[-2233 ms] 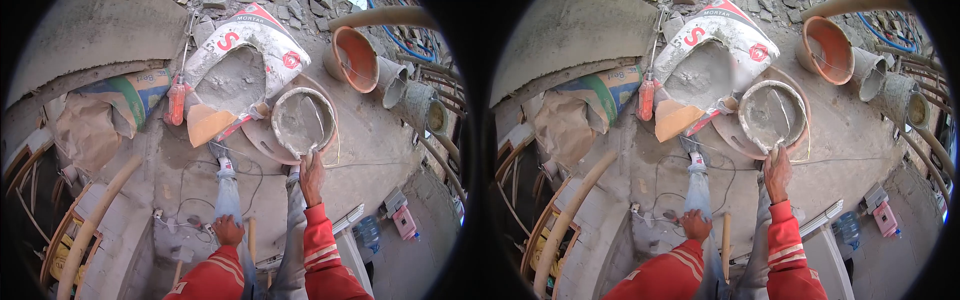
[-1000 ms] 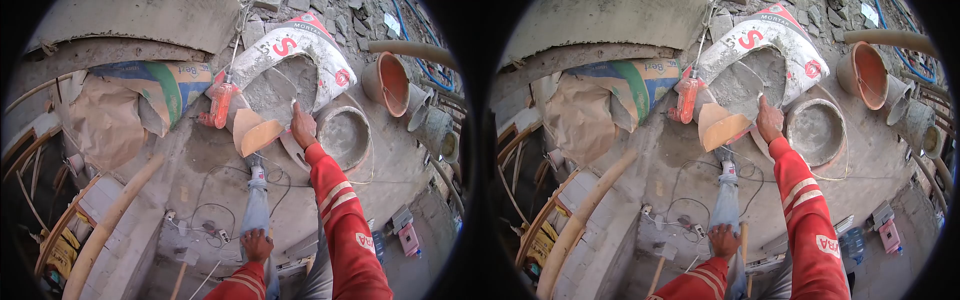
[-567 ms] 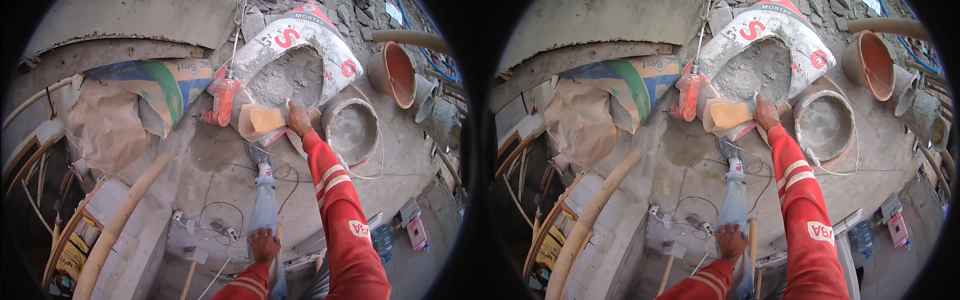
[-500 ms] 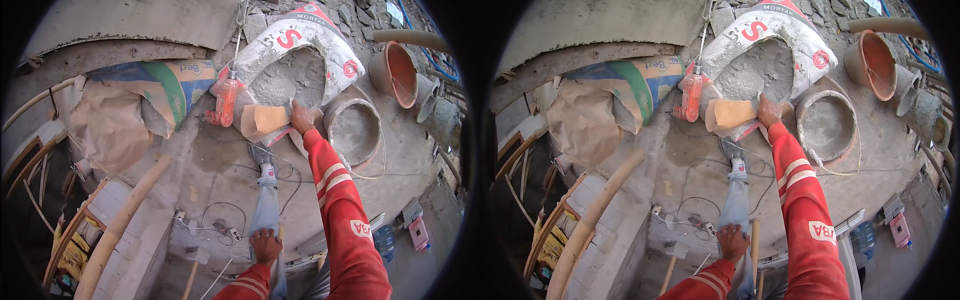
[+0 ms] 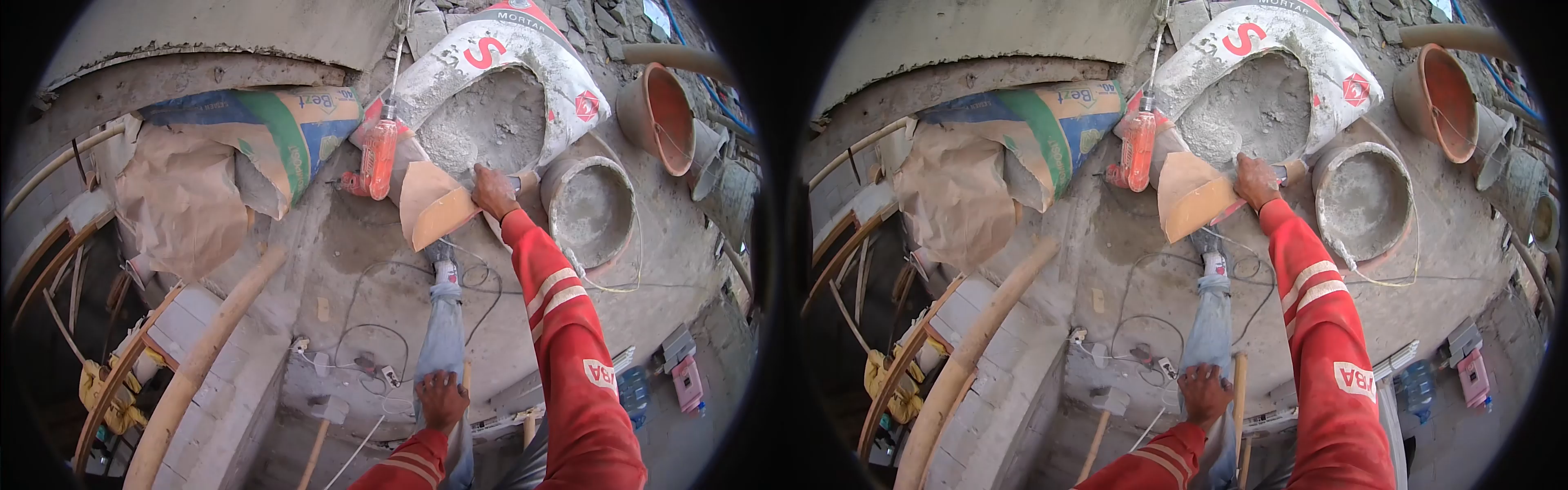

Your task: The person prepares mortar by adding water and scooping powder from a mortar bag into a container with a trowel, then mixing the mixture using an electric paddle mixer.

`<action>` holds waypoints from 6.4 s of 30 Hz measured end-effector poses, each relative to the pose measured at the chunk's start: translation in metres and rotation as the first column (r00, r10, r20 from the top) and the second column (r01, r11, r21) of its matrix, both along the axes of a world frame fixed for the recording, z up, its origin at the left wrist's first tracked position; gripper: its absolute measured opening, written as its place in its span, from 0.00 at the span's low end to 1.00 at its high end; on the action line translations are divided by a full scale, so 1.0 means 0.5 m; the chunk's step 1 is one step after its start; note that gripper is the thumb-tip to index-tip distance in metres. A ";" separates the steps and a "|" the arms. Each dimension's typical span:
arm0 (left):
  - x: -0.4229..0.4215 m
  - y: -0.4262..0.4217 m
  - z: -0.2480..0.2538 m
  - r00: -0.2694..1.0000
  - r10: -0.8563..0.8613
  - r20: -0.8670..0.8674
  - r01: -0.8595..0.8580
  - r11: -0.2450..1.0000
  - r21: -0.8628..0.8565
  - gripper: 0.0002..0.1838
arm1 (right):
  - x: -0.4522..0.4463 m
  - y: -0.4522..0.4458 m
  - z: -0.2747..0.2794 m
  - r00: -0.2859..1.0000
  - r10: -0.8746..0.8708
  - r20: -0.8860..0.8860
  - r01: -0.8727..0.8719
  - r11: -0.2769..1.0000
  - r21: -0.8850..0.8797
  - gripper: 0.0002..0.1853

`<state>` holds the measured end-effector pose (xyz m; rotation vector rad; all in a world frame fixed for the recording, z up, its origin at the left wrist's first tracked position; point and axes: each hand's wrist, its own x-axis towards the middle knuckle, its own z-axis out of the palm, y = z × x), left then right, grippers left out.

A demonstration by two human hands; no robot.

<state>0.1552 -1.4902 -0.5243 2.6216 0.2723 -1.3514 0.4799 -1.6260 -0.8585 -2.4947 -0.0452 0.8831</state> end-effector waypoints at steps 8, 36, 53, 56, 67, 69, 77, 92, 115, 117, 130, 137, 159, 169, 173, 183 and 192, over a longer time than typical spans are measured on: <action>0.002 -0.025 -0.007 0.998 -0.059 0.001 0.059 0.998 0.034 0.19 | -0.008 0.001 -0.034 1.000 0.022 -0.011 -0.021 0.996 0.085 0.16; 0.016 -0.106 -0.007 0.997 0.053 -0.057 -0.044 0.989 0.138 0.26 | -0.232 -0.400 0.521 0.868 -0.484 -0.113 0.463 0.869 -0.174 0.20; 0.010 -0.112 -0.007 0.998 0.049 -0.026 -0.045 0.989 0.142 0.25 | -0.269 -0.445 0.492 0.838 -0.521 0.160 0.545 0.805 -0.234 0.25; -0.004 -0.101 -0.011 0.997 0.066 -0.028 -0.062 0.990 0.128 0.26 | -0.221 -0.373 0.515 0.884 -0.461 0.077 0.467 0.865 -0.181 0.26; 0.003 -0.073 -0.012 0.988 0.137 -0.065 -0.131 0.987 0.096 0.26 | -0.061 -0.184 0.362 0.948 -0.243 0.206 0.249 0.969 -0.005 0.37; 0.008 -0.064 -0.007 0.986 0.157 -0.064 -0.151 0.985 0.087 0.25 | 0.004 -0.167 0.315 0.942 -0.291 0.166 0.311 0.944 -0.111 0.36; 0.008 -0.031 -0.003 0.989 0.120 -0.081 -0.115 0.991 0.068 0.24 | 0.115 -0.145 0.179 0.970 -0.242 0.003 0.234 0.933 -0.273 0.31; 0.029 -0.017 0.002 0.988 0.059 -0.140 -0.050 0.997 0.066 0.24 | 0.131 -0.133 0.128 0.972 -0.218 0.090 0.232 0.955 -0.185 0.30; 0.828 0.215 -0.408 0.805 0.333 0.490 -0.345 0.936 -0.069 0.47 | -0.124 -0.184 0.366 0.860 -0.500 0.105 0.510 0.847 -0.146 0.29; 0.859 0.227 -0.497 0.842 0.345 0.414 -0.349 0.935 -0.069 0.52 | -0.137 -0.206 0.399 0.850 -0.502 0.157 0.526 0.827 -0.200 0.28; 0.843 0.236 -0.420 0.899 0.163 0.406 -0.175 0.985 -0.008 0.55 | -0.326 -0.371 0.471 0.803 -0.576 -0.153 0.562 0.817 -0.127 0.23; 0.772 0.170 -0.060 0.937 0.173 0.303 -0.054 0.930 -0.364 0.34 | -0.286 -0.368 0.513 0.849 -0.524 -0.065 0.515 0.849 -0.116 0.24; 0.462 -0.292 0.073 0.909 0.122 -0.399 -0.294 0.866 -0.404 0.54 | -0.289 -0.414 0.667 0.409 -0.889 0.208 0.869 0.449 0.207 0.21; 0.446 -0.315 0.036 0.831 0.192 -0.522 -0.443 0.796 -0.413 0.55 | -0.308 -0.445 0.694 0.475 -0.866 0.155 0.855 0.496 0.150 0.22; 0.432 -0.314 0.055 0.844 0.259 -0.470 -0.454 0.811 -0.369 0.56 | -0.318 -0.530 0.702 0.391 -0.909 0.145 0.905 0.409 0.119 0.17; 0.408 -0.350 0.100 0.930 0.116 -0.349 -0.250 0.896 -0.368 0.57 | -0.234 -0.483 0.643 0.173 -0.954 -0.245 0.885 0.042 0.464 0.18; 0.330 -0.299 0.023 0.925 0.250 -0.286 -0.348 0.858 -0.377 0.57 | -0.149 -0.568 0.814 -0.010 -0.999 -0.041 0.695 -0.036 0.718 0.17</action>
